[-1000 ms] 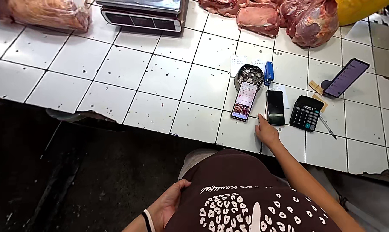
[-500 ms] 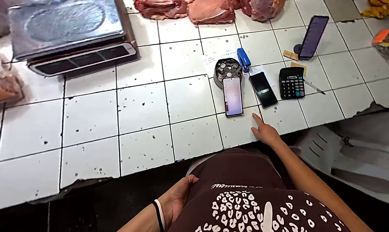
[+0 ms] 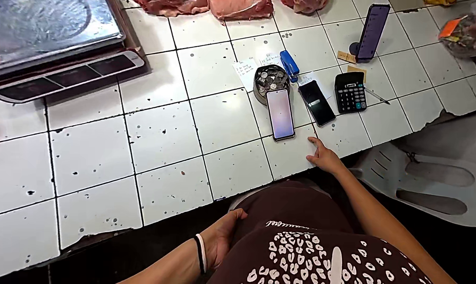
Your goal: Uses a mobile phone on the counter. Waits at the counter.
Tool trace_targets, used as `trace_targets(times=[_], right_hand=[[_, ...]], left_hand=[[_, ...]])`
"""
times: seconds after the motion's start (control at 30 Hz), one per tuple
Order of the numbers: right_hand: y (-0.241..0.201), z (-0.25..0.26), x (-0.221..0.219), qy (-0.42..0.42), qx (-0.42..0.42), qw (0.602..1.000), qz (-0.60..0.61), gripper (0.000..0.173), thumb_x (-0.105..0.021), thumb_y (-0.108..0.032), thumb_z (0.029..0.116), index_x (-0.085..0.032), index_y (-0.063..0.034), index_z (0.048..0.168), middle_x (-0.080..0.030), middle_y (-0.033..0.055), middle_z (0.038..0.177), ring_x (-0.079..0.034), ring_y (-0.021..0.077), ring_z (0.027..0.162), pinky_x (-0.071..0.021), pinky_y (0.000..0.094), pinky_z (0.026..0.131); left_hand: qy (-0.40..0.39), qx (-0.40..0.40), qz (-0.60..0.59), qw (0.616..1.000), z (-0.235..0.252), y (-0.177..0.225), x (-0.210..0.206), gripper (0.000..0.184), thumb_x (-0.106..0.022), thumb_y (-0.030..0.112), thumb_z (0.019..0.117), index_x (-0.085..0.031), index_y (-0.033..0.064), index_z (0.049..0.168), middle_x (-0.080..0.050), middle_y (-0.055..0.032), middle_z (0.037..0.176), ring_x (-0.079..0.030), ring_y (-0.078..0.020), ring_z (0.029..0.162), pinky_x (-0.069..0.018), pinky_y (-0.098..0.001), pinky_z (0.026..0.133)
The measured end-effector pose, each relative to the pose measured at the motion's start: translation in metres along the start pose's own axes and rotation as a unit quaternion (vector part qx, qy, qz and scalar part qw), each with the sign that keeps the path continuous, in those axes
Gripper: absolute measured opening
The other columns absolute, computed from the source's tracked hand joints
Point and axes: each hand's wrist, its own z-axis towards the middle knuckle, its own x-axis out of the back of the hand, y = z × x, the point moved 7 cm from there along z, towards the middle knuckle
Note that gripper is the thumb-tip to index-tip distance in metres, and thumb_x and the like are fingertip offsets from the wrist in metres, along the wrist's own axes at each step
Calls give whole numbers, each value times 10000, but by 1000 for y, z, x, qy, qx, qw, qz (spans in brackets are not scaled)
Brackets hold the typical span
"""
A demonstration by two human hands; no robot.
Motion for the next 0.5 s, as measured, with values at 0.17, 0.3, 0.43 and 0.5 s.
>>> trace_targets(times=[0.17,0.3,0.43,0.5], right_hand=[[-6,6,6,-29,-11,999,-30,812,-697,-294,986,-205,-219,1628,-651,169,988,-639,314,875,-511,514,878],[-21,10,9,-63,-5,991,-121,829,-686,-303,986,-171,-241,1633,-688,228,1103,-679,395,1002,-504,571,941],[-35,17,14,-105,35,975,-191,815,-708,-283,967,-215,-236,1614,-667,252,1221,-658,438,1127,-485,601,986],[-37,23,16,-127,62,972,-185,689,-724,-273,961,-359,-192,1540,-663,259,1220,-665,429,1103,-494,602,970]], left_hand=[[-8,-1,-44,999,-1,-13,-3,176,-438,178,1022,-542,134,887,-622,-46,690,-637,-113,587,-531,-260,499],[-8,-19,-86,996,3,-28,-12,175,-434,173,1025,-543,132,895,-624,-47,698,-636,-117,590,-530,-261,499],[-11,-45,-142,989,6,-47,-30,185,-422,161,1030,-540,127,891,-624,-50,689,-637,-116,585,-530,-260,496],[-9,-62,-172,983,6,-59,-43,191,-419,144,1028,-538,122,881,-622,-50,677,-633,-110,574,-525,-251,490]])
